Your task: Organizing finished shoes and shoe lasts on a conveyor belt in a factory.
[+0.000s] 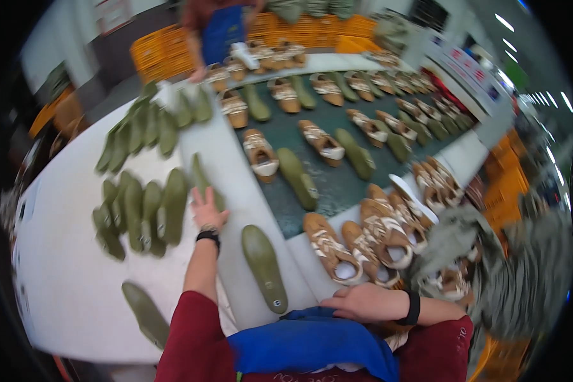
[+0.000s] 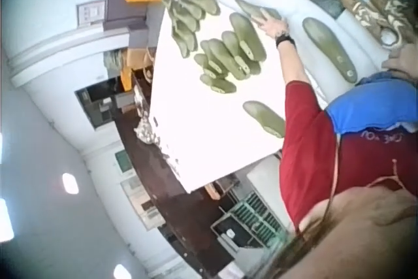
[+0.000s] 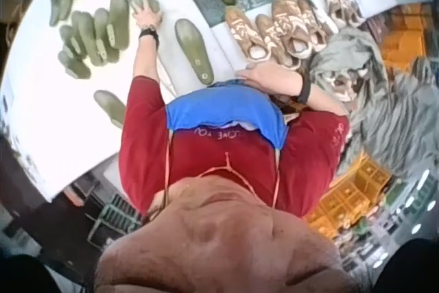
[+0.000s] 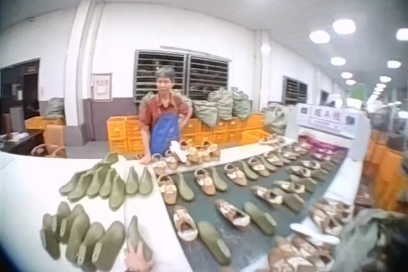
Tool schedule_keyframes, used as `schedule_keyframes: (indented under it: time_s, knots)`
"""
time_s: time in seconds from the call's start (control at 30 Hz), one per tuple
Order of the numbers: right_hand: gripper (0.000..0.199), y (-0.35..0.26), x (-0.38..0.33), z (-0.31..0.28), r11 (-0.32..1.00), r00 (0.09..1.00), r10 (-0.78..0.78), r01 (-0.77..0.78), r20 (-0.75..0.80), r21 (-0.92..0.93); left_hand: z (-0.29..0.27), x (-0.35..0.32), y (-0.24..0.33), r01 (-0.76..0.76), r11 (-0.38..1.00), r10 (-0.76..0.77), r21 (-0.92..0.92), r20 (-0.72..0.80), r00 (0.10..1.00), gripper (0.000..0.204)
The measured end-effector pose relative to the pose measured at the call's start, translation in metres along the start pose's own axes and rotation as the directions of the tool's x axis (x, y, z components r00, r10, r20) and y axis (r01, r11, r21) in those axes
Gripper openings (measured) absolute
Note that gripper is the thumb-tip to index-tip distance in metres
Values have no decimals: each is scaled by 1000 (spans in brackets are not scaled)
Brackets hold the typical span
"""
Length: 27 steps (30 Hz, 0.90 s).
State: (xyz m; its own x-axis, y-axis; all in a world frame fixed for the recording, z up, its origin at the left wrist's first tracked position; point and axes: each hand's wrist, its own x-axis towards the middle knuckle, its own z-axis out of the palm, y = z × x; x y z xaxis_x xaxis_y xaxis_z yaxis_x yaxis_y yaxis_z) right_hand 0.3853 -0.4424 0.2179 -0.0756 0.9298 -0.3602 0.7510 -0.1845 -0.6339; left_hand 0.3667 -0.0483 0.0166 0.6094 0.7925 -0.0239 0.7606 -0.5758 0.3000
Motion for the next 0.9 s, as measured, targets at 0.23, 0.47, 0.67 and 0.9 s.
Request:
schedule_keyframes:
  time_s: [0.23,0.47,0.67,0.9]
  knots:
    - [33,26,-61,90,910,909,358,-288,-213,299,-10,-8,-25,-105,991,110,-81,67,992,94]
    - [50,74,39,122,941,877,264,-142,-403,309,-6,-94,-76,394,87,165,-915,403,900,61]
    - [83,100,149,144,892,887,261,-70,-382,446,-32,-235,-49,409,199,119,-891,436,892,58]
    - [105,83,161,149,821,917,298,-103,-266,562,-18,-263,-46,107,587,100,-803,203,974,73]
